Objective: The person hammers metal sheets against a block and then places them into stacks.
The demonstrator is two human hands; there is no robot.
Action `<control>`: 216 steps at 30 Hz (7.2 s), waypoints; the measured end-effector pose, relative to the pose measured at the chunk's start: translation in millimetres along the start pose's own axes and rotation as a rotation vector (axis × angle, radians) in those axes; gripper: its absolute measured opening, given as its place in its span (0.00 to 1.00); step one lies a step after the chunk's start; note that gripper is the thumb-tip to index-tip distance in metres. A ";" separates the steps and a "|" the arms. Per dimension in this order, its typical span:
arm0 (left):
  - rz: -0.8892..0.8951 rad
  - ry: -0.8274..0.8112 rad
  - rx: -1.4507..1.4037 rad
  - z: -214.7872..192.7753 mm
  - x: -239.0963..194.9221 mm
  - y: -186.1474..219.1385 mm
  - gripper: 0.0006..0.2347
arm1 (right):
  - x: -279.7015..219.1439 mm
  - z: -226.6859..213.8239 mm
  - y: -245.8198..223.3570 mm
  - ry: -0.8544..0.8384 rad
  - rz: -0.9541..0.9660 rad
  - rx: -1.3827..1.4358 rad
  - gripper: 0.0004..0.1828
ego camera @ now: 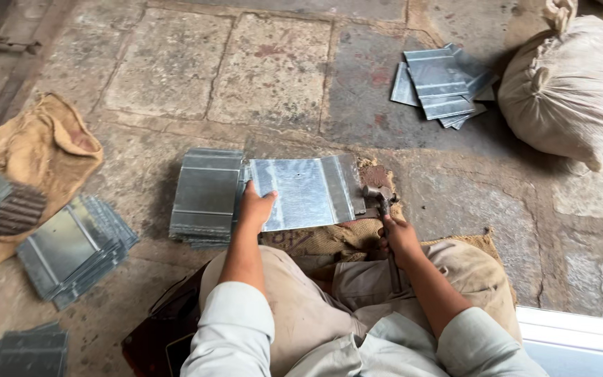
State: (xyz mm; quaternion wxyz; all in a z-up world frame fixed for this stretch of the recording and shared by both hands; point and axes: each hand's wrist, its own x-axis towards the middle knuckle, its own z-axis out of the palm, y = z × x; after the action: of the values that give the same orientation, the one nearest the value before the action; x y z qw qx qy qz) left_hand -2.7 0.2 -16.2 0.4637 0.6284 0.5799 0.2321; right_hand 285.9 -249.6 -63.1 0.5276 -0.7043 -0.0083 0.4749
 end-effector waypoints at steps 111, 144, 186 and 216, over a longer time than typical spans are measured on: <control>0.121 0.110 0.077 -10.0 -15.9 31.7 0.19 | -73.3 59.5 -82.2 0.178 -1.521 -0.564 0.22; 0.085 0.112 -0.022 -14.9 -16.8 38.8 0.15 | -84.5 58.2 -63.1 0.132 -0.993 -0.974 0.25; 0.061 0.155 -0.048 -18.9 -20.7 35.6 0.15 | -99.7 47.8 -49.9 0.098 -0.922 -0.956 0.15; 0.361 0.141 -0.188 -13.2 -15.2 18.8 0.09 | 4.5 -3.7 1.6 -0.019 -0.039 -0.143 0.12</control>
State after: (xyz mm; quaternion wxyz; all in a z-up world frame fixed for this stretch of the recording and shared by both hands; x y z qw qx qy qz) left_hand -7.3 -8.1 9.6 0.4294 0.6583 0.4648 0.4076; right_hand 290.1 -250.7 -67.3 0.4850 -0.7353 -0.0607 0.4695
